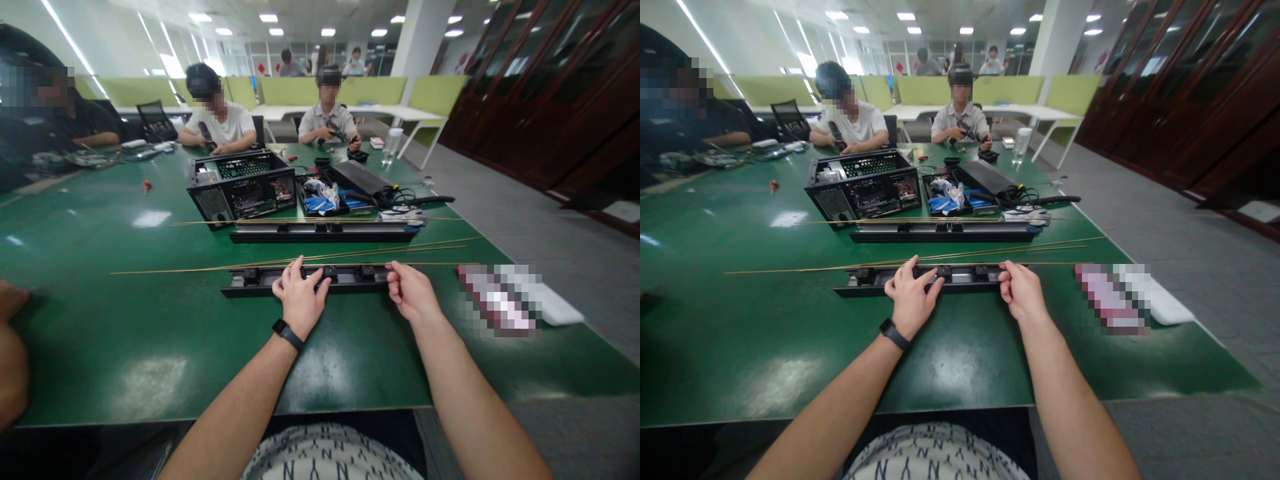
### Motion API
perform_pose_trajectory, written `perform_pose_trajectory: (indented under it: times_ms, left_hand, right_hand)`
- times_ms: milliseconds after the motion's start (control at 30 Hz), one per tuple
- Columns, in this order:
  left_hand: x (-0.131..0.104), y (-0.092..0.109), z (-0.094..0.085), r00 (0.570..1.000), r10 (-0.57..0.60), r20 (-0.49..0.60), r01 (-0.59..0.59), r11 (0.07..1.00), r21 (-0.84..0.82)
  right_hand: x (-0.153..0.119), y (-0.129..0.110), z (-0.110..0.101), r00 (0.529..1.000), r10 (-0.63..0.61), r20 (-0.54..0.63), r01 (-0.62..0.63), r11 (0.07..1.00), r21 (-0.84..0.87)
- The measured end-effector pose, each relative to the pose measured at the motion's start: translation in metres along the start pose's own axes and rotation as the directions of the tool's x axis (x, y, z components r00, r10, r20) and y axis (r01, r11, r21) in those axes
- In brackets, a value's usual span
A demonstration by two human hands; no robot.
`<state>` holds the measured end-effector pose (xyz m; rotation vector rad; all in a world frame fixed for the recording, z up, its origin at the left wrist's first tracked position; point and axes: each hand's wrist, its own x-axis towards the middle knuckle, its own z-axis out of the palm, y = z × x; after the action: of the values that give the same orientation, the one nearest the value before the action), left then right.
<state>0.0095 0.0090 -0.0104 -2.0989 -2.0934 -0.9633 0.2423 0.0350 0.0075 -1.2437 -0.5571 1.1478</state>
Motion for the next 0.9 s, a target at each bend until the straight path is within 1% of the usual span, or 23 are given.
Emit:
perform_pose_trajectory:
  times_ms: [267, 633, 900]
  left_hand:
    - [-0.0003, 0.0004, -0.0002, 1.0, 0.0, 0.001, 0.0, 1.0, -0.001]
    - [-0.0003, 0.0023, -0.0019, 1.0, -0.012, 0.006, 0.012, 1.0, 0.0]
    - [-0.0006, 0.0016, -0.0015, 1.0, -0.009, 0.007, 0.009, 1.0, 0.004]
  right_hand:
    - [0.0005, -0.0005, 0.0002, 1.0, 0.002, -0.014, -0.002, 1.0, 0.022]
    - [-0.0049, -0.0081, 0.0042, 0.998, 0.027, -0.064, -0.025, 0.999, 0.032]
    - [-0.002, -0.0072, 0.0003, 0.996, 0.011, -0.089, -0.009, 1.0, 0.019]
